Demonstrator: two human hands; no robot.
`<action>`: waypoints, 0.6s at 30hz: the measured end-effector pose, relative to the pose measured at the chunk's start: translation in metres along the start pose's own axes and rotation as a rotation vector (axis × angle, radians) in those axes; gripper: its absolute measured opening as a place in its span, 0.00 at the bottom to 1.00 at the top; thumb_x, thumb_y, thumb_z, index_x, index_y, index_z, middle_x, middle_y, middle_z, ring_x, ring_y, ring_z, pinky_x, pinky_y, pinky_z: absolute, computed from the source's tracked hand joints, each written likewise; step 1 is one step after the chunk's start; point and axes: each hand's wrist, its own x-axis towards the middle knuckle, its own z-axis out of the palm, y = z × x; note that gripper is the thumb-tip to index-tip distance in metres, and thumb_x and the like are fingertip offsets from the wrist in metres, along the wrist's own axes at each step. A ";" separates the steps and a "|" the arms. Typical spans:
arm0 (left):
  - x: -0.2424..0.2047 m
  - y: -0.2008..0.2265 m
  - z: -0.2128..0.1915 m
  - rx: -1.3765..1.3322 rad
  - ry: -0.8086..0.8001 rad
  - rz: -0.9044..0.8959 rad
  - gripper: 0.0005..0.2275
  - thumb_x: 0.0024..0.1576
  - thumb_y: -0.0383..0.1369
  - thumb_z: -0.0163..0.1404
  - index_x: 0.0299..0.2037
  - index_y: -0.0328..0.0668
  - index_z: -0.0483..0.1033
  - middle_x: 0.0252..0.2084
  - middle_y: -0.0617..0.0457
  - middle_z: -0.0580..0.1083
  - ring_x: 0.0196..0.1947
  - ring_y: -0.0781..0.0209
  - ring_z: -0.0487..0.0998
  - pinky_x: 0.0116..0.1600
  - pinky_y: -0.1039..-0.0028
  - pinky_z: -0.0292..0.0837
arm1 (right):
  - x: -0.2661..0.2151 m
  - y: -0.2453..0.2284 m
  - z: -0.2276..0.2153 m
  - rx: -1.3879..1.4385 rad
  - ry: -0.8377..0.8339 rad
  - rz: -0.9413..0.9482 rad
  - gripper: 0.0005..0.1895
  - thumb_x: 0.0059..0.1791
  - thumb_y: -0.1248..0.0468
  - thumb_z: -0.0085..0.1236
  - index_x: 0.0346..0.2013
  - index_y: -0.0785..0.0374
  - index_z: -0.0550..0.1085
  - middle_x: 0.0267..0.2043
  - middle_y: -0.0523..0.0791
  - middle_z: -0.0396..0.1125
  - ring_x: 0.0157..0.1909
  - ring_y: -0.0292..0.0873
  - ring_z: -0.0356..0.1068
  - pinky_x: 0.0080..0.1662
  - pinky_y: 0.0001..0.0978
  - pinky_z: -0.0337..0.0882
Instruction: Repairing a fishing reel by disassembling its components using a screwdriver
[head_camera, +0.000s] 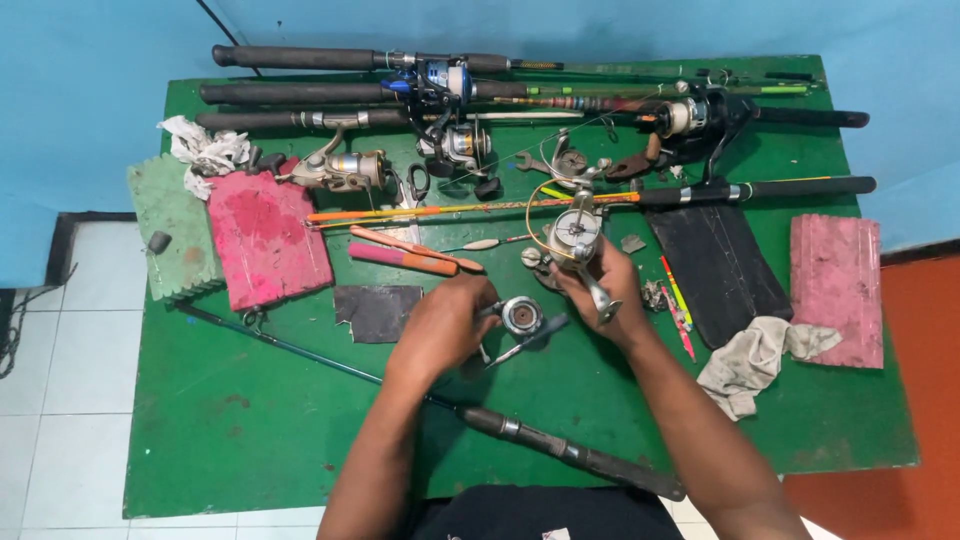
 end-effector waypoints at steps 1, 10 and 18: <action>-0.002 0.006 -0.003 0.019 -0.010 0.028 0.09 0.44 0.29 0.53 0.35 0.42 0.73 0.30 0.45 0.72 0.36 0.42 0.74 0.39 0.59 0.71 | 0.000 0.002 0.000 -0.036 -0.009 0.005 0.14 0.38 0.70 0.60 0.36 0.70 0.69 0.33 0.55 0.69 0.41 0.43 0.68 0.42 0.37 0.68; 0.011 0.003 0.003 -0.361 0.298 0.190 0.11 0.49 0.31 0.51 0.42 0.43 0.72 0.35 0.46 0.72 0.33 0.49 0.75 0.35 0.65 0.70 | 0.000 -0.002 0.010 -0.020 0.020 -0.076 0.17 0.36 0.70 0.63 0.36 0.69 0.70 0.34 0.56 0.67 0.42 0.46 0.68 0.45 0.36 0.68; 0.040 0.011 0.021 -0.528 0.423 0.403 0.29 0.41 0.33 0.57 0.55 0.39 0.63 0.50 0.41 0.66 0.49 0.42 0.66 0.51 0.59 0.64 | 0.011 0.018 0.017 0.187 -0.102 -0.086 0.28 0.29 0.67 0.68 0.41 0.69 0.69 0.38 0.51 0.66 0.45 0.45 0.64 0.49 0.40 0.65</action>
